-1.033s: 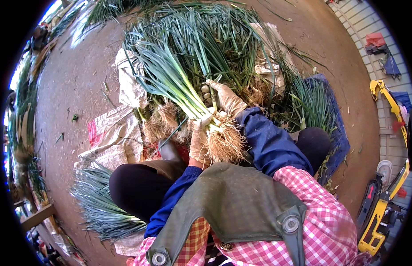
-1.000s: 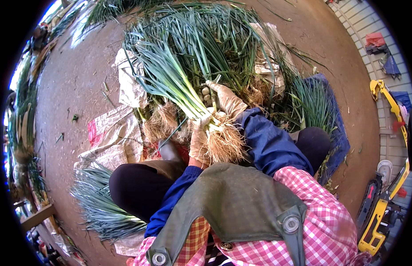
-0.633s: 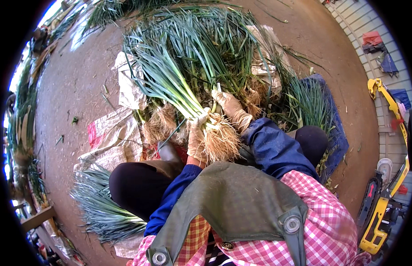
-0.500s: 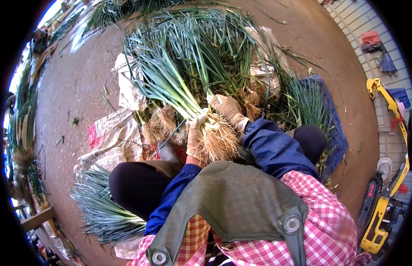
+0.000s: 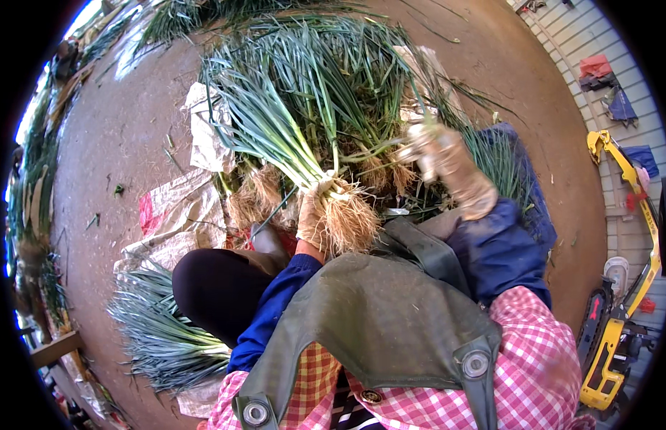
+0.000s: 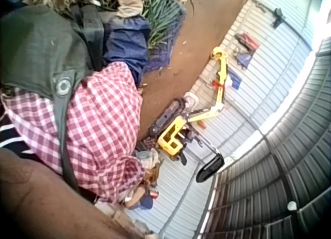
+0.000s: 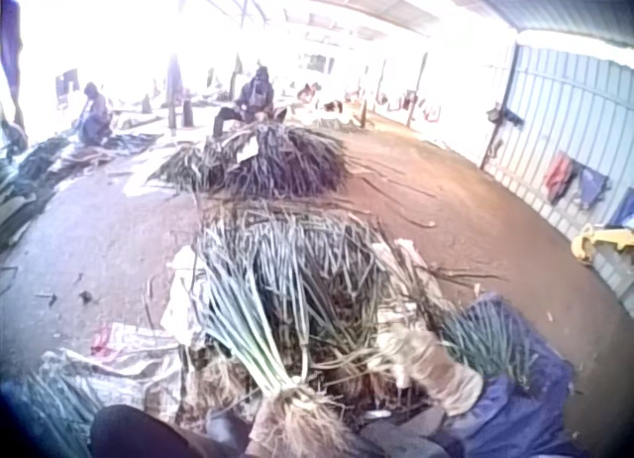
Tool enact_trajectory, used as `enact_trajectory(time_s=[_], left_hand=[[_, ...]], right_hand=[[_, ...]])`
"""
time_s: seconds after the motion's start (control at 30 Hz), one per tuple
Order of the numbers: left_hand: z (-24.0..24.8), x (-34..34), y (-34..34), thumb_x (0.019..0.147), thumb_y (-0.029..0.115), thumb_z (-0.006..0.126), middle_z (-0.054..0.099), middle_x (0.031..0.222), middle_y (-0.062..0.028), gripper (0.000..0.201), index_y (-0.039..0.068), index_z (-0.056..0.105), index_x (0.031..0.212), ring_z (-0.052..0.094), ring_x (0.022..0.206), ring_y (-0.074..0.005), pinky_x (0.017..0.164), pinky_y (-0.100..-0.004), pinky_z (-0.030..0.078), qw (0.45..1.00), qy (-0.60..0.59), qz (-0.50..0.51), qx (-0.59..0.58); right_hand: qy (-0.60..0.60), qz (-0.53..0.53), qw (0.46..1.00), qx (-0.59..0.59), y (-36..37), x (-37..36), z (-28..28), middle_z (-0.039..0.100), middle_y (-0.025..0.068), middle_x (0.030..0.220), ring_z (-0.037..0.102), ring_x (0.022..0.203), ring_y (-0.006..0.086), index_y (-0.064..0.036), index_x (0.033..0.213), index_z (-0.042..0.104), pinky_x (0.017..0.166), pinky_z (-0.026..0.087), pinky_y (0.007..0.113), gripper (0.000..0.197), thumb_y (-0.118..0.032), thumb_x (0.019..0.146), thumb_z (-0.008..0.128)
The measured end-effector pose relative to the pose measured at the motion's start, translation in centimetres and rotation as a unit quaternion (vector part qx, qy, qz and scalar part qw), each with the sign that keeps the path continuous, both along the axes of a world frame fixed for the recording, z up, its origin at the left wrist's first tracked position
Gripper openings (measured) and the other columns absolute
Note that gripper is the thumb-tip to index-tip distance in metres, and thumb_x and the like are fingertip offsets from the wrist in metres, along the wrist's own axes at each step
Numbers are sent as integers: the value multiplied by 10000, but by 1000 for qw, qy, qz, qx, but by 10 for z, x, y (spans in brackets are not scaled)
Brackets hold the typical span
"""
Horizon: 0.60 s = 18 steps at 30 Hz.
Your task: The person sits on the ground and sorts harvested green plants, removing outer leaves and dirt by hand while wearing gloves, and places the cleaned plants into bundles.
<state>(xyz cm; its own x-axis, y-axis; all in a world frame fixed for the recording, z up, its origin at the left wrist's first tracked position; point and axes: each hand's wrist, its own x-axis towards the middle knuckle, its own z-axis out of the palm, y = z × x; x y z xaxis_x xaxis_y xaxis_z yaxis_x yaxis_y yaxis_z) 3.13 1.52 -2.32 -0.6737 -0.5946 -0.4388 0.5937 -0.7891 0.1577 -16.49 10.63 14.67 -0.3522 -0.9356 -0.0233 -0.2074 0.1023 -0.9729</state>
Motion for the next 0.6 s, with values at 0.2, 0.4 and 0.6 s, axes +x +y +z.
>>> enact_trajectory(time_s=[0.2, 0.4, 0.6], left_hand=[[-30, -14, -7, 810, 51, 624, 616, 881, -149, 278, -80, 572, 1050, 630, 777, -231, 688, -354, 578, 998, -13, -20, -56], [-43, -4, -14, 810, 59, 630, 621, 884, -139, 288, -84, 575, 1055, 632, 777, -224, 685, -345, 582, 996, -28, 5, -82], [-24, -7, -10, 816, 75, 635, 646, 892, -111, 260, -59, 590, 1034, 647, 802, -220, 717, -325, 569, 997, -24, -2, -75]], right_hand=[[512, 67, 528, 674, 107, -187, 4, 668, 114, 1086, 642, 1012, 265, -135, 1204, 598, 849, 500, 408, 433, -362, 837, 637], [415, 46, 845, 333, 15, -90, -37, 625, 141, 1186, 606, 1061, 255, -92, 1296, 534, 907, 479, 344, 491, -370, 895, 590], [-103, 172, 959, 199, -72, 12, -123, 593, 102, 1171, 537, 1070, 199, 0, 1266, 518, 938, 439, 318, 525, -408, 937, 556]])
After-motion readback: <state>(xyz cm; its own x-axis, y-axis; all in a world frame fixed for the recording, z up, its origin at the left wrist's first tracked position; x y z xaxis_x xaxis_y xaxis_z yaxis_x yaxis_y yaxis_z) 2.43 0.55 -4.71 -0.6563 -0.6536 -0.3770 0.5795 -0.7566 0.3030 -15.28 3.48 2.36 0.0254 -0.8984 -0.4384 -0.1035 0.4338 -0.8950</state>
